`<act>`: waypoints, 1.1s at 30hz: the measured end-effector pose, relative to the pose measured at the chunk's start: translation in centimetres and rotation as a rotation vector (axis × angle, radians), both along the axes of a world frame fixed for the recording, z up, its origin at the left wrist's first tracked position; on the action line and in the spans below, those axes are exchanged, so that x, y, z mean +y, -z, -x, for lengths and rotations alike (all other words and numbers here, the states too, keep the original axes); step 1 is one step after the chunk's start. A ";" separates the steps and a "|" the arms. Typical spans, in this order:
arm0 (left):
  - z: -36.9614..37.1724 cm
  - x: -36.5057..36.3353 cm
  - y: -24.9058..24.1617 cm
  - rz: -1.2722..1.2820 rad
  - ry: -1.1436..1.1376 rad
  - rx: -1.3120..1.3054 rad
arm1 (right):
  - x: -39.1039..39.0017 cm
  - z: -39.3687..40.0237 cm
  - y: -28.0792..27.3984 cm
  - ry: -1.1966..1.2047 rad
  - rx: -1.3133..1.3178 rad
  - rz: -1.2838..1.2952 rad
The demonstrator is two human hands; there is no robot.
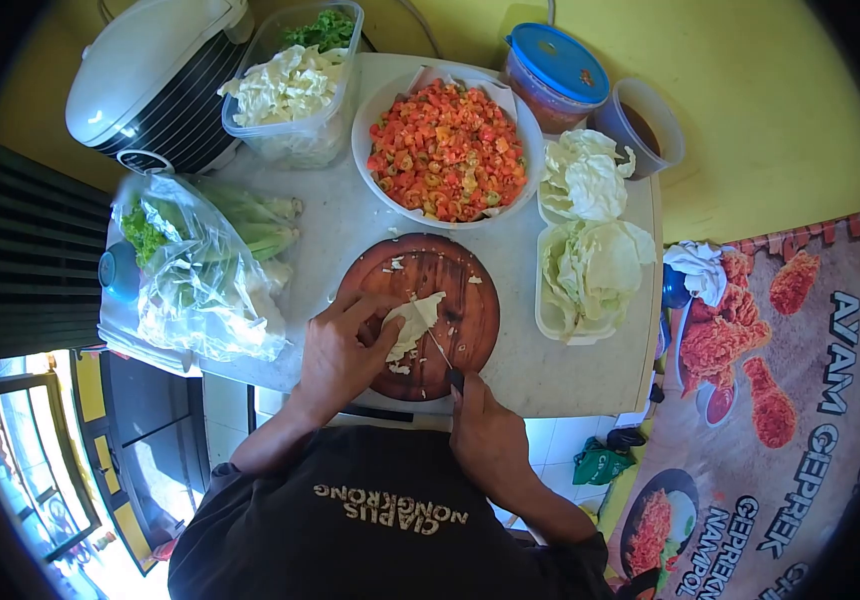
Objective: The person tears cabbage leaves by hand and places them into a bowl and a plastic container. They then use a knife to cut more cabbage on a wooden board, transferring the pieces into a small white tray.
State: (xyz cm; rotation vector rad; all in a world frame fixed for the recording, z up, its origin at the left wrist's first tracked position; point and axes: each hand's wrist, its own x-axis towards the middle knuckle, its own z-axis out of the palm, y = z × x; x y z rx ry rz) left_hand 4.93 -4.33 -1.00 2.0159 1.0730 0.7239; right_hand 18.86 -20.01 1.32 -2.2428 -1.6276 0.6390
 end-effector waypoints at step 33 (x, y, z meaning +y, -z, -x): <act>0.4 0.5 0.5 -0.040 0.007 -0.089 | -2.3 -1.6 -0.9 0.011 0.056 0.116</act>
